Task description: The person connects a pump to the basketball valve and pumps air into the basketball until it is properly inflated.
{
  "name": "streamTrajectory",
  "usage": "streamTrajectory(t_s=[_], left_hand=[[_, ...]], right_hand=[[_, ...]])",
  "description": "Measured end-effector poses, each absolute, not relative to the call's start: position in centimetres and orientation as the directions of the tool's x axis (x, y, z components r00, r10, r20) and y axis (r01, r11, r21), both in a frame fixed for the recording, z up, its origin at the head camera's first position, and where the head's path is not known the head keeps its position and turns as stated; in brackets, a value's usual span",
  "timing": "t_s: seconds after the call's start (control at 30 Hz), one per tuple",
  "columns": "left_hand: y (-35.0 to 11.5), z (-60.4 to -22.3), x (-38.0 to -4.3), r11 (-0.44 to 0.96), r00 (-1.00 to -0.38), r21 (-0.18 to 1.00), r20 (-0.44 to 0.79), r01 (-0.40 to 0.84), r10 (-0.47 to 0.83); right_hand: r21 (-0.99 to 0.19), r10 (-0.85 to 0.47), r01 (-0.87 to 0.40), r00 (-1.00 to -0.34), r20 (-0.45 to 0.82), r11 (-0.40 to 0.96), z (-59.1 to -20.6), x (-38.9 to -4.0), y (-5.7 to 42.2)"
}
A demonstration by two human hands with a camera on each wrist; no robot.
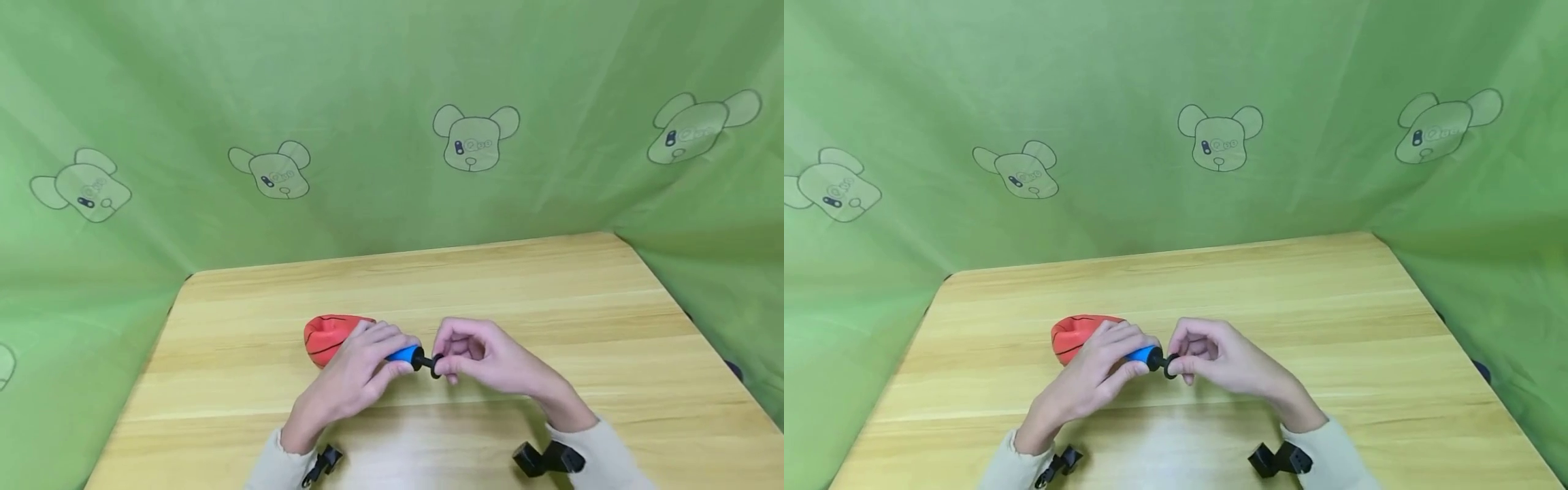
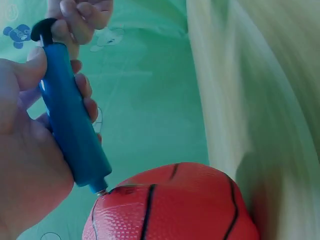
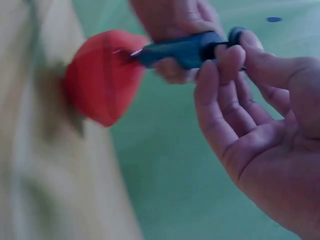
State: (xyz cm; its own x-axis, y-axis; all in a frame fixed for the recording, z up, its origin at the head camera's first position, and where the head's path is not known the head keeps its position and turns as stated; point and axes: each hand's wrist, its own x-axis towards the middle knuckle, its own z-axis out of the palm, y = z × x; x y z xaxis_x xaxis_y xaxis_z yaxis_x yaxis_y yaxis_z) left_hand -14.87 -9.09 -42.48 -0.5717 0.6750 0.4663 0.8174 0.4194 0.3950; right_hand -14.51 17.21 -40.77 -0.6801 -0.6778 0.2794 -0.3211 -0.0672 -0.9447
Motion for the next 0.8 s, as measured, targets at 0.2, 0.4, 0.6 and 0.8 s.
streamTrajectory(t_s=[0.2, 0.4, 0.6, 0.8], left_hand=[[-10.0, -42.0, -15.3, 0.397, -0.606, 0.472, 0.471, 0.787, 0.641], [-9.1, -42.1, -14.7, 0.448, -0.598, 0.402, 0.451, 0.799, 0.662], [-8.3, -42.4, -14.2, 0.446, -0.568, 0.352, 0.471, 0.823, 0.675], [-8.8, -42.4, -14.6, 0.400, -0.547, 0.380, 0.471, 0.834, 0.692]], right_hand=[[-0.874, -0.716, -0.435, -0.538, 0.445, -0.216, -38.2, -13.3, 20.8], [-0.902, -0.734, -0.385, -0.553, 0.395, -0.195, -38.9, -13.5, 20.9], [-0.933, -0.703, -0.350, -0.643, 0.305, -0.085, -41.0, -14.5, 18.1], [-0.935, -0.694, -0.354, -0.669, 0.267, -0.018, -40.4, -14.3, 17.7]])
